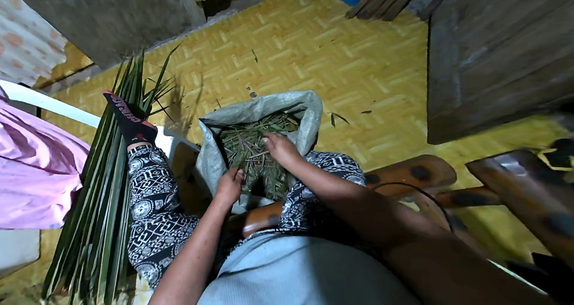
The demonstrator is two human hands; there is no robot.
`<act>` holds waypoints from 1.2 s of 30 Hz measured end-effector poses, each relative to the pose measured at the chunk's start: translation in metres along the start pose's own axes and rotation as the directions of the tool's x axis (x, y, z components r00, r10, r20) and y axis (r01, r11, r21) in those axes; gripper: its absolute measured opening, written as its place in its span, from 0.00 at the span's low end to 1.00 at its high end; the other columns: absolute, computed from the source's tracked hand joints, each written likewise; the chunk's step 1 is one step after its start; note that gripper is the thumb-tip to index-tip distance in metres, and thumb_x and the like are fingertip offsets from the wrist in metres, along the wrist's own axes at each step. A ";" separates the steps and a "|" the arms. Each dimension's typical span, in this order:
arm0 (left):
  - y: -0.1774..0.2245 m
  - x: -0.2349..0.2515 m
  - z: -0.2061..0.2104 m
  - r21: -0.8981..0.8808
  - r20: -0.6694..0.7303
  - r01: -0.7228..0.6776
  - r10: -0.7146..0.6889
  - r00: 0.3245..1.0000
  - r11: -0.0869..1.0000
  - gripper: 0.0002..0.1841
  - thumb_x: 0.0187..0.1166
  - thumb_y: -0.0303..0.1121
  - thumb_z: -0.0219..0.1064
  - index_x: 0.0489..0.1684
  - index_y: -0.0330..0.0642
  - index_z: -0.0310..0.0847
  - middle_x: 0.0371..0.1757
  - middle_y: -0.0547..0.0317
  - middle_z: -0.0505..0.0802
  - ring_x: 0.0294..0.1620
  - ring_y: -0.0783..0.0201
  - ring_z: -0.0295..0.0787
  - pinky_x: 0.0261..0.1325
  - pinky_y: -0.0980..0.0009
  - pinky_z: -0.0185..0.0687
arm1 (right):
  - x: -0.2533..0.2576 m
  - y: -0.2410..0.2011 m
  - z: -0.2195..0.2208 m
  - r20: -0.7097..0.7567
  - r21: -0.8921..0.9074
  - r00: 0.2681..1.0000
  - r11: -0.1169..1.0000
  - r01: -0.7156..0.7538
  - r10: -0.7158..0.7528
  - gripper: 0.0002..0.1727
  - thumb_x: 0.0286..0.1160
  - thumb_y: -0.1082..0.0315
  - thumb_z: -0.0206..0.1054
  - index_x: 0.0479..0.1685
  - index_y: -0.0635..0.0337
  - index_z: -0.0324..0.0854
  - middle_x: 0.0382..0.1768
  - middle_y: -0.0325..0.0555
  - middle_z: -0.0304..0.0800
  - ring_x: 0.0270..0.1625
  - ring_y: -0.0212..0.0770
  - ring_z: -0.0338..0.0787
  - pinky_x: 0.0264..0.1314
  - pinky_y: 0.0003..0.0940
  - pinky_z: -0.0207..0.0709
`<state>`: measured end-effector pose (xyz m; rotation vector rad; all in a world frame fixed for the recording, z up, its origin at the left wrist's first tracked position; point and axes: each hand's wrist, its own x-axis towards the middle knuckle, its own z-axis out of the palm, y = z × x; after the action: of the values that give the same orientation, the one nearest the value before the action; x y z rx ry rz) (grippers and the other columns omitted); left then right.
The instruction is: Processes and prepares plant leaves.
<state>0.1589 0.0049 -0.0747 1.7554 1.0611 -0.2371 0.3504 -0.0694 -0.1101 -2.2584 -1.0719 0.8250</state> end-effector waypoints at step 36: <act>-0.080 0.019 -0.073 -0.371 -0.013 0.099 -0.112 0.994 0.923 0.18 0.96 0.33 0.49 0.74 0.34 0.73 0.31 0.63 0.86 0.27 0.74 0.80 0.36 0.78 0.79 | 0.031 0.040 0.151 0.603 -0.044 0.755 0.955 -0.293 0.259 0.22 0.92 0.63 0.55 0.70 0.74 0.77 0.67 0.71 0.82 0.69 0.61 0.83 0.74 0.57 0.71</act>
<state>0.0884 0.0832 -0.1059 1.3687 1.1444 -0.0663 0.2800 -0.0402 -0.2495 -2.1805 -0.9483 1.7725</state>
